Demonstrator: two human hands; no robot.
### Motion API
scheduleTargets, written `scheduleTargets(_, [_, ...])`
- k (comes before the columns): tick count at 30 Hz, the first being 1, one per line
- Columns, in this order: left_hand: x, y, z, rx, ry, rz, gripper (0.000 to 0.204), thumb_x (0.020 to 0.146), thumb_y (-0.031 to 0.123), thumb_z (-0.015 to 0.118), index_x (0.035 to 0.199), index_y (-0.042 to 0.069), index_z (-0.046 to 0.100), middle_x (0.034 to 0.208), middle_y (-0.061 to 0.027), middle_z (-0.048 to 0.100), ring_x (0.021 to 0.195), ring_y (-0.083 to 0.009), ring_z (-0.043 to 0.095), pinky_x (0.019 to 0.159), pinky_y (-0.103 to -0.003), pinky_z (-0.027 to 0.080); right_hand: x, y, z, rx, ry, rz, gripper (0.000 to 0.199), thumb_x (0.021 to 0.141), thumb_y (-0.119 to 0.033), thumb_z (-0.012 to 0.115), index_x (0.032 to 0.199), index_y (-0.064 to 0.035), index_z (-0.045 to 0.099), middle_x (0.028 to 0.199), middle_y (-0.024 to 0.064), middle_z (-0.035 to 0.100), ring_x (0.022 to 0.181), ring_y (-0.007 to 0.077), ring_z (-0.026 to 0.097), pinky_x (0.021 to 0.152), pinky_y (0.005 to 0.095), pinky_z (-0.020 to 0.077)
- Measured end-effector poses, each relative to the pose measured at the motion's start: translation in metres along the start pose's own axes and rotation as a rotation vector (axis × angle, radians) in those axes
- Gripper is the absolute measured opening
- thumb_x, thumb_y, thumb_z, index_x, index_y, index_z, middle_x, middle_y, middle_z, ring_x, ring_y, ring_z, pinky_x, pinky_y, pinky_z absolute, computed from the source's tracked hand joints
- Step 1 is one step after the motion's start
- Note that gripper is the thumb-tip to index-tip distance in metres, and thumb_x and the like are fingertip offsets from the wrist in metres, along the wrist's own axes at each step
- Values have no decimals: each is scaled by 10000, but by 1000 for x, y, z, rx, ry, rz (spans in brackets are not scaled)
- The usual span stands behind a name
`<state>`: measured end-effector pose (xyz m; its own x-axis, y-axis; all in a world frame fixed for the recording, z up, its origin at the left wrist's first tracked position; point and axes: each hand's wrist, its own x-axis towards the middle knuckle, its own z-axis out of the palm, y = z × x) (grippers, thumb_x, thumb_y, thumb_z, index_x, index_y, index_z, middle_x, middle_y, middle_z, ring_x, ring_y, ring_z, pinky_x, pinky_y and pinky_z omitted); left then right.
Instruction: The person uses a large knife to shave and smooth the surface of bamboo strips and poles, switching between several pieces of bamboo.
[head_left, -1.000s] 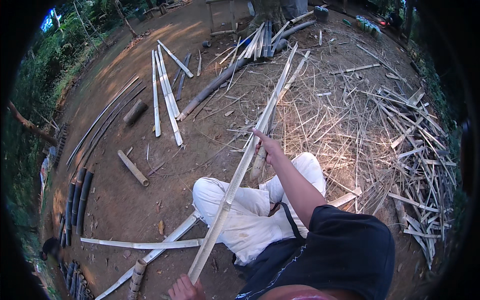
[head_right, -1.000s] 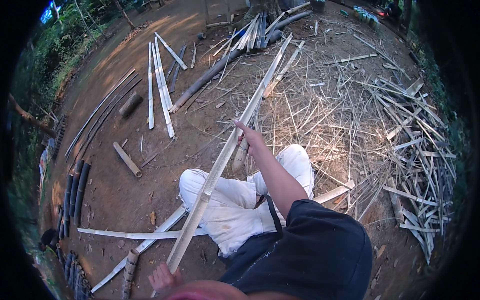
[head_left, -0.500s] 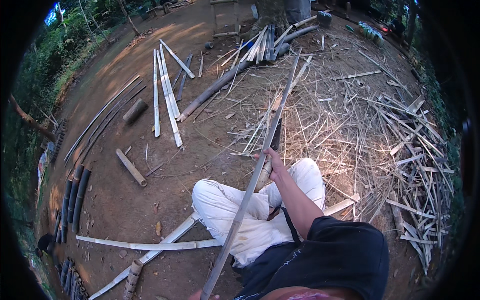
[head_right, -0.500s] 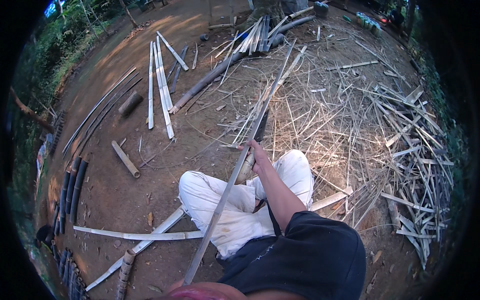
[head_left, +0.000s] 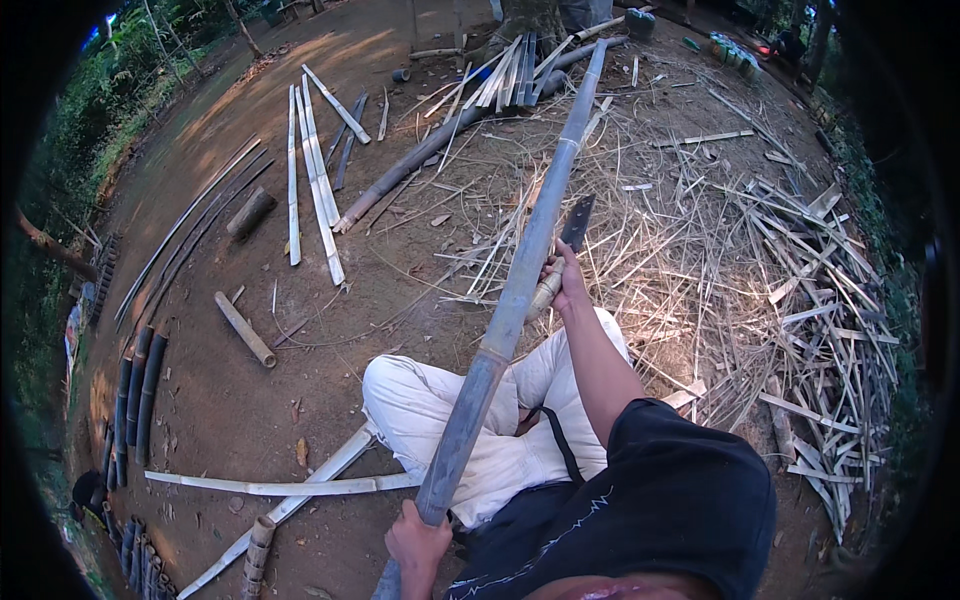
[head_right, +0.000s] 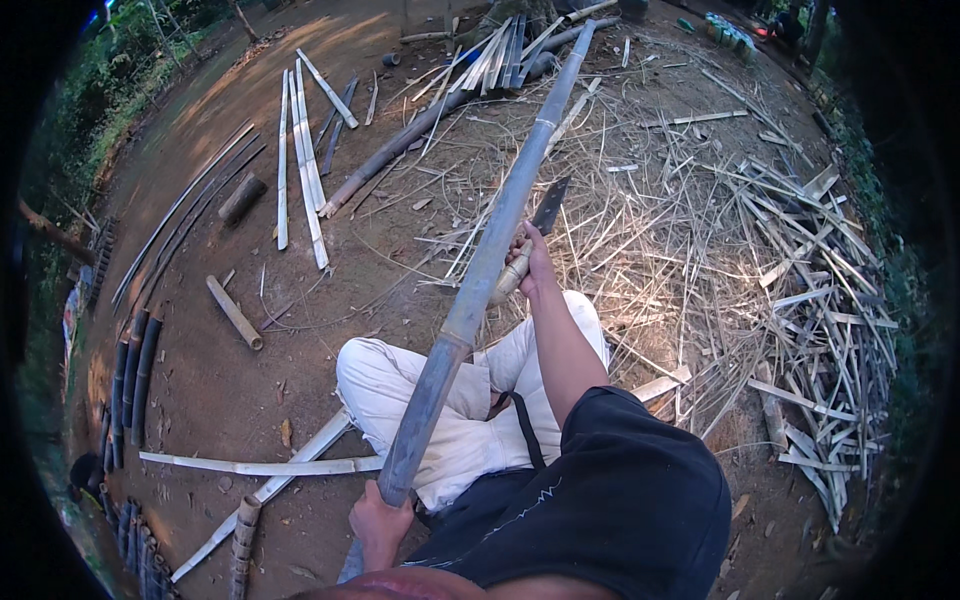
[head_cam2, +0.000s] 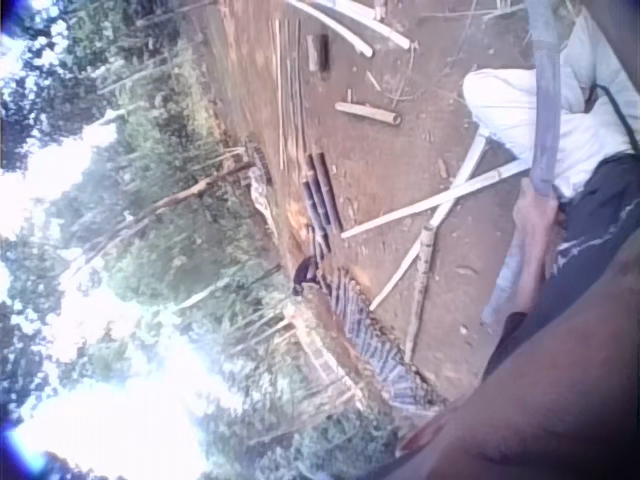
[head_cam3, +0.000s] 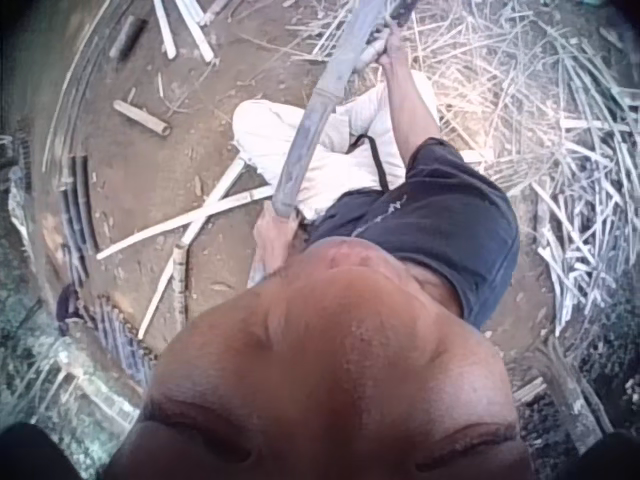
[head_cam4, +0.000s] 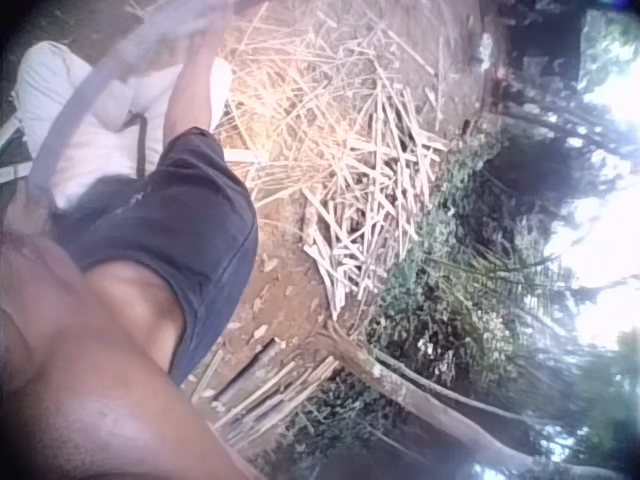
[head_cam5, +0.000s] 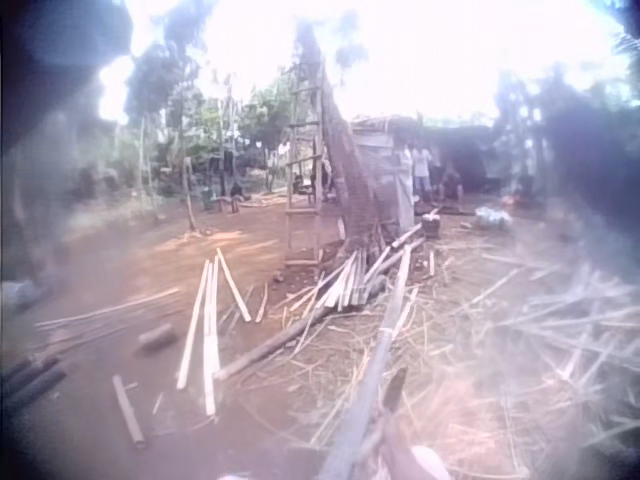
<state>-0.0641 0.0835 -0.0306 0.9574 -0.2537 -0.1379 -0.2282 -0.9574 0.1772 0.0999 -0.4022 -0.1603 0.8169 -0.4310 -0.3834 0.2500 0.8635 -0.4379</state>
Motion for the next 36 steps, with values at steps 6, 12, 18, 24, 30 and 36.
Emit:
scheduleTargets(6, [137,78,-38,23,-15,-29,385,698,245,813,936,15,616,813,-226,708,808,-416,707,726,-518,563,-84,27,-88,-18,147,69,154,909,-148,647,941,-77,514,997,168,677,544,98,550,545,260,549])
scheduleTargets(12, [165,69,-36,19,-87,20,406,737,268,793,1003,2,639,875,-230,723,835,-407,716,745,-499,576,-105,15,-99,325,0,268,144,892,-96,630,934,14,548,697,52,588,640,173,586,653,282,545])
scheduleTargets(18, [193,80,-48,-18,-73,-5,437,740,279,800,1032,-4,641,897,-238,724,893,-403,715,805,-501,567,-86,37,-80,-110,140,236,83,895,-87,624,889,-24,571,710,62,593,654,192,590,666,319,540])
scheduleTargets(24, [183,71,-20,-91,-144,-14,447,736,270,802,1039,-12,633,906,-237,724,885,-397,716,794,-485,570,-124,50,-59,-496,65,83,165,852,-26,701,854,-70,541,702,52,575,606,168,586,603,312,520])
scheduleTargets(30, [184,75,-9,-94,-190,-16,419,749,267,756,1026,-26,643,887,-252,716,900,-413,704,821,-495,555,-174,65,29,-1198,-99,-98,205,853,-157,756,843,-50,581,679,35,608,565,183,601,560,330,472])
scheduleTargets(36, [179,73,-25,-109,-307,7,434,815,306,696,1066,-41,633,978,-264,712,964,-422,691,866,-491,544,-184,56,80,-2205,-456,-488,388,793,-370,710,946,-20,643,810,188,687,751,382,695,685,474,551])
